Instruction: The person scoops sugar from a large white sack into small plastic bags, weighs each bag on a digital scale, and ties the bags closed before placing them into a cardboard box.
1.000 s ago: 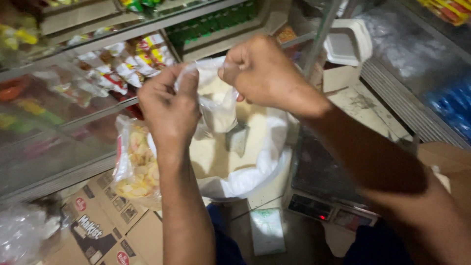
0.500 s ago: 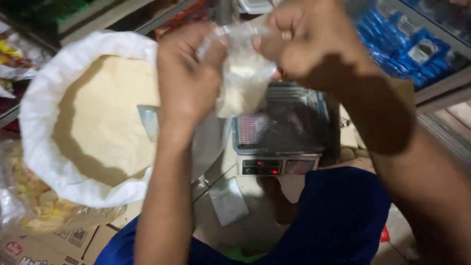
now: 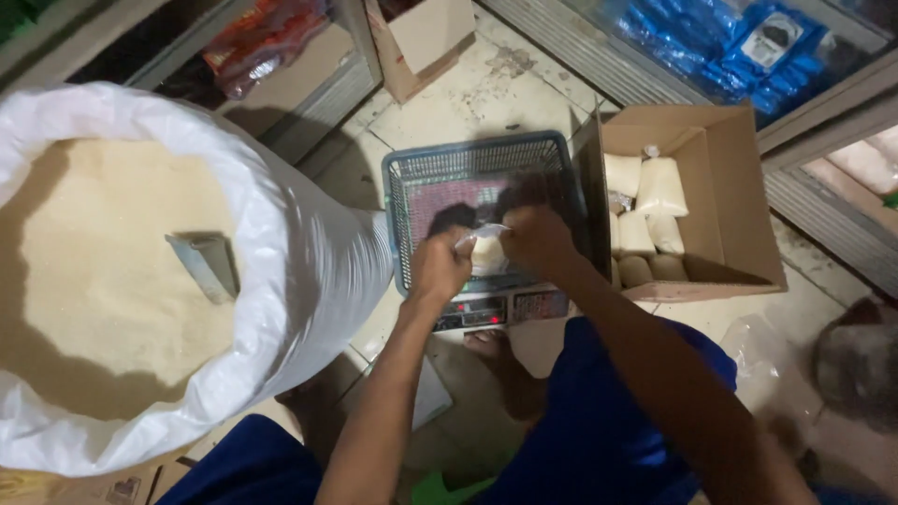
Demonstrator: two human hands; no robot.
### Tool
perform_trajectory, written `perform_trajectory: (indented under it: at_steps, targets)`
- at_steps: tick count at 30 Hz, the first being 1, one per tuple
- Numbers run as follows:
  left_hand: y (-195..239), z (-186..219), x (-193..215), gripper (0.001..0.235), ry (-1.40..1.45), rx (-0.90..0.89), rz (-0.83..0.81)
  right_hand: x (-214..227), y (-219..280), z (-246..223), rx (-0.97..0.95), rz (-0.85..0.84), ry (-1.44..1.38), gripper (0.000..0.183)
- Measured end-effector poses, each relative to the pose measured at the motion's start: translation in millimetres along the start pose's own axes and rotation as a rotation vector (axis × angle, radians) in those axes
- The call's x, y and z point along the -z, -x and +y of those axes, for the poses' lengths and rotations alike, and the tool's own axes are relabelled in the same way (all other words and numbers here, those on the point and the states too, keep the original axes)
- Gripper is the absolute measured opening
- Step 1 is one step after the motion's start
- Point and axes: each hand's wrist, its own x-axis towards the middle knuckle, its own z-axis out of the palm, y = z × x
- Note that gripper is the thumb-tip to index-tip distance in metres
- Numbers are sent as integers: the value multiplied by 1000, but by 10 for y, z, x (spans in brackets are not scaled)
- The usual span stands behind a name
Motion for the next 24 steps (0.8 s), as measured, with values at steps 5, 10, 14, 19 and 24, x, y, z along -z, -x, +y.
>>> perform_trajectory:
  at_steps: [5, 10, 14, 19, 24]
  targets:
    - [212, 268, 318, 52, -232, 151, -178, 407, 22, -691, -494, -407, 257, 51]
    - [392, 654, 599, 80, -203, 259, -279, 531, 81, -724, -178, -89, 465, 36]
    - [372, 589, 471, 85, -78, 237, -146, 455, 120, -639, 98, 267, 434, 34]
    - [402, 606, 460, 79, -58, 223, -62, 534, 66, -604, 117, 252, 330, 42]
    - [370, 634, 440, 79, -56, 237, -58, 566, 53, -608, 115, 208, 321, 39]
